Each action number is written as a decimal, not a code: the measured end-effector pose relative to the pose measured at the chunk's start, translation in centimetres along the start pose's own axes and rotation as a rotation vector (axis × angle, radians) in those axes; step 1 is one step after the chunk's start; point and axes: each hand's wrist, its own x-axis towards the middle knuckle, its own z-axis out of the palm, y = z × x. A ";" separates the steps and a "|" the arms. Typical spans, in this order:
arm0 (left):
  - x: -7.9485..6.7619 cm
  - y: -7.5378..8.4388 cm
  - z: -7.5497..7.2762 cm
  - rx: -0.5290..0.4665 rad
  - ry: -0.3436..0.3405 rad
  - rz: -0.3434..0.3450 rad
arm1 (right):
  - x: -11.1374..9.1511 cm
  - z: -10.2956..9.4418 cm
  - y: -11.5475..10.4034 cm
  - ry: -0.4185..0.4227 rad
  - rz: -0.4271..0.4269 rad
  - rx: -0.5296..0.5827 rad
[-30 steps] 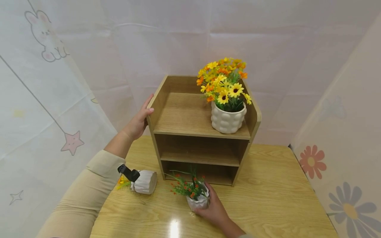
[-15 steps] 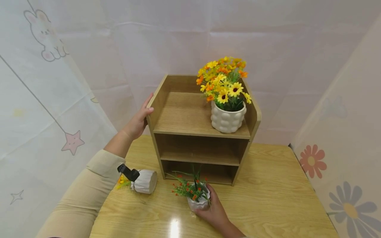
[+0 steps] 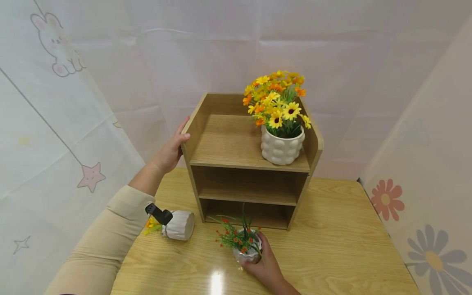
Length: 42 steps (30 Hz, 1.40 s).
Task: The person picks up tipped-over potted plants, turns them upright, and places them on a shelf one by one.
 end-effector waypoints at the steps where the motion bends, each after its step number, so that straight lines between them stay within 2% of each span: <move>1: 0.0 0.0 0.0 -0.001 0.000 0.000 | 0.0 0.0 -0.1 0.004 0.001 0.008; 6: 0.1 -0.1 -0.1 -0.006 -0.004 0.003 | -0.2 0.0 -0.3 -0.002 0.029 0.015; 21: -0.1 0.0 0.1 -0.010 -0.010 0.003 | 0.1 0.4 0.4 0.019 0.029 0.022; 32: 0.0 0.1 0.0 -0.005 -0.006 0.005 | 0.3 -0.6 -3.0 0.004 0.003 0.005; 42: 0.0 0.0 0.0 0.013 -0.012 -0.004 | 1.0 -1.8 -5.9 -0.001 -0.043 0.047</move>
